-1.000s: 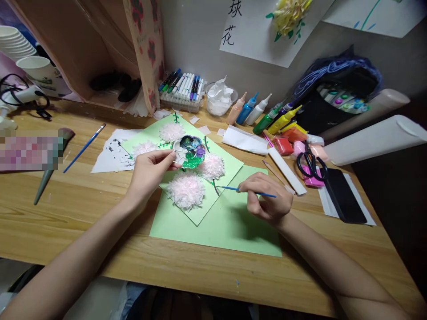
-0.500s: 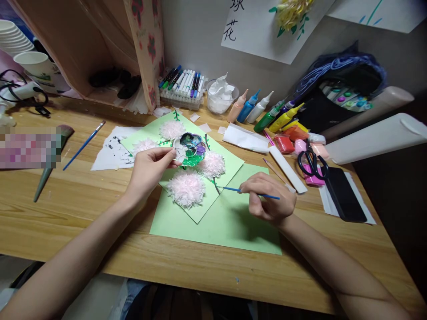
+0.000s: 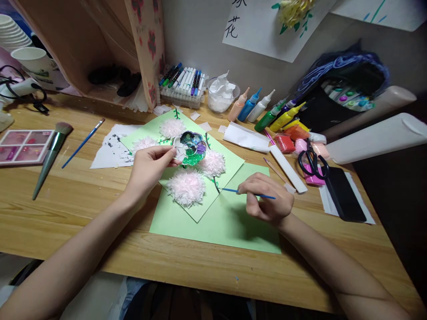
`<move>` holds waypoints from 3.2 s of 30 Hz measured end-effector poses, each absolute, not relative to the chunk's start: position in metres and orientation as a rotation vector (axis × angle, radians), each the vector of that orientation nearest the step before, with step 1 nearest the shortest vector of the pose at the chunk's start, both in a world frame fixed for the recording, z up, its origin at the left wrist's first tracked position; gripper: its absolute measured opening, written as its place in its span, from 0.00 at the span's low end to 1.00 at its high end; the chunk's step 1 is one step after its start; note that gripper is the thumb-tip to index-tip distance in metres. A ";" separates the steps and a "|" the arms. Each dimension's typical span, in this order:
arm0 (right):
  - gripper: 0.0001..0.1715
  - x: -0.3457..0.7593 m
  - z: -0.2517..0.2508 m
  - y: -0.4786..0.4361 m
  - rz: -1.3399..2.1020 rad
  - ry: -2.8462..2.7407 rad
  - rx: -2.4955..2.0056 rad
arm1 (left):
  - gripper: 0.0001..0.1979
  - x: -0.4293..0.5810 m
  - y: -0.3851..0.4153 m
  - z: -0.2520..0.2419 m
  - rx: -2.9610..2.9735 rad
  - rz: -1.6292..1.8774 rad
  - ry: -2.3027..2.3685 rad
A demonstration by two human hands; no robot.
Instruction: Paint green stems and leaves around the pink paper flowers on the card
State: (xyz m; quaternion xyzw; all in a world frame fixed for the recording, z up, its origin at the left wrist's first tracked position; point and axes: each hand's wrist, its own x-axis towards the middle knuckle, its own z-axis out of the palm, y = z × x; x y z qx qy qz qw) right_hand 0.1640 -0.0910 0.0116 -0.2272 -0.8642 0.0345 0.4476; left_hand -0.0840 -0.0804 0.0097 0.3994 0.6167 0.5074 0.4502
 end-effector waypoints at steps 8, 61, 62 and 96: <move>0.15 0.165 0.009 -0.089 0.024 -2.112 -0.583 | 0.10 -0.084 -0.080 0.008 0.989 1.247 1.529; 0.18 0.165 0.016 -0.091 0.289 -2.014 -0.508 | 0.11 -0.074 -0.086 0.002 0.984 1.176 1.398; 0.19 0.162 0.016 -0.091 0.302 -2.039 -0.506 | 0.11 -0.074 -0.086 0.002 0.983 1.175 1.393; 0.17 0.165 0.008 -0.092 0.030 -2.099 -0.544 | 0.09 -0.078 -0.083 0.010 1.004 1.194 1.512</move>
